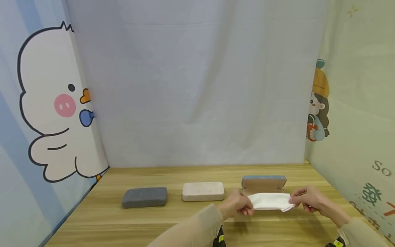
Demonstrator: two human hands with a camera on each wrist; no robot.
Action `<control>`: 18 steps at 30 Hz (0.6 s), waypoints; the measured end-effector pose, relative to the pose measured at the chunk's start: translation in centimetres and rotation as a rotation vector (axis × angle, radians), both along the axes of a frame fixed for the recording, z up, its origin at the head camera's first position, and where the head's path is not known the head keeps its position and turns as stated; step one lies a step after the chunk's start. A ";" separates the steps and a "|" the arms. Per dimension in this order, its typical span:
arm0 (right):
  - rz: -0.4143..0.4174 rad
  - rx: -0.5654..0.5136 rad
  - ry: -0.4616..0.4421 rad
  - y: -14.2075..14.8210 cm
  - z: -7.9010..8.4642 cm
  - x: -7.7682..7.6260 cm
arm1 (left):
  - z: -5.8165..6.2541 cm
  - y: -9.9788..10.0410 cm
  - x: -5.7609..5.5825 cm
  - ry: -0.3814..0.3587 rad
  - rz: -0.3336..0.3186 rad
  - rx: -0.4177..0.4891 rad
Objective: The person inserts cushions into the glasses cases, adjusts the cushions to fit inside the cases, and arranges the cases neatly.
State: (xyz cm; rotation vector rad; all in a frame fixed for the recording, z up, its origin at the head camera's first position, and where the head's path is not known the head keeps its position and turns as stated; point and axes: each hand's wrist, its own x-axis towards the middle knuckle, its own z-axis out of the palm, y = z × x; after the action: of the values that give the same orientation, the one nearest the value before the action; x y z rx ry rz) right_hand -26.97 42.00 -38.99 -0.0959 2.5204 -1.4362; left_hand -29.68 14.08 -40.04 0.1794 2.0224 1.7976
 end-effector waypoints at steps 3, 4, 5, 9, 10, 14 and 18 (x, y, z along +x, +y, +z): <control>-0.033 0.010 -0.001 0.1 0.4 -0.8 | 0.3 0.1 -1.1 0.023 0.003 0.004; -0.042 0.016 0.001 0.1 0.4 -1.1 | 0.3 0.0 -1.5 0.027 0.010 0.007; -0.052 0.022 0.004 0.0 0.3 -1.4 | 0.2 -0.1 -1.9 0.032 0.015 0.011; -0.093 0.036 0.001 -0.2 -0.1 -2.6 | -0.1 -0.1 -3.3 0.033 0.027 0.022; -0.099 0.036 0.004 -0.2 -0.2 -2.8 | -0.2 0.0 -3.6 0.031 0.029 0.027; -0.118 0.023 0.015 -0.1 -1.2 -3.7 | -0.8 0.4 -4.4 0.019 0.045 0.032; -0.171 0.035 0.009 -0.3 -1.9 -4.3 | -1.3 0.9 -4.5 0.037 0.067 -0.002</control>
State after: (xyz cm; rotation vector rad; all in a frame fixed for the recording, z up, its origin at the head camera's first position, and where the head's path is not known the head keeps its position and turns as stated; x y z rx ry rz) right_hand -31.31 41.67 -40.93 0.1227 2.6149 -1.4539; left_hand -34.21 15.00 -41.31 0.1465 2.0786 1.8458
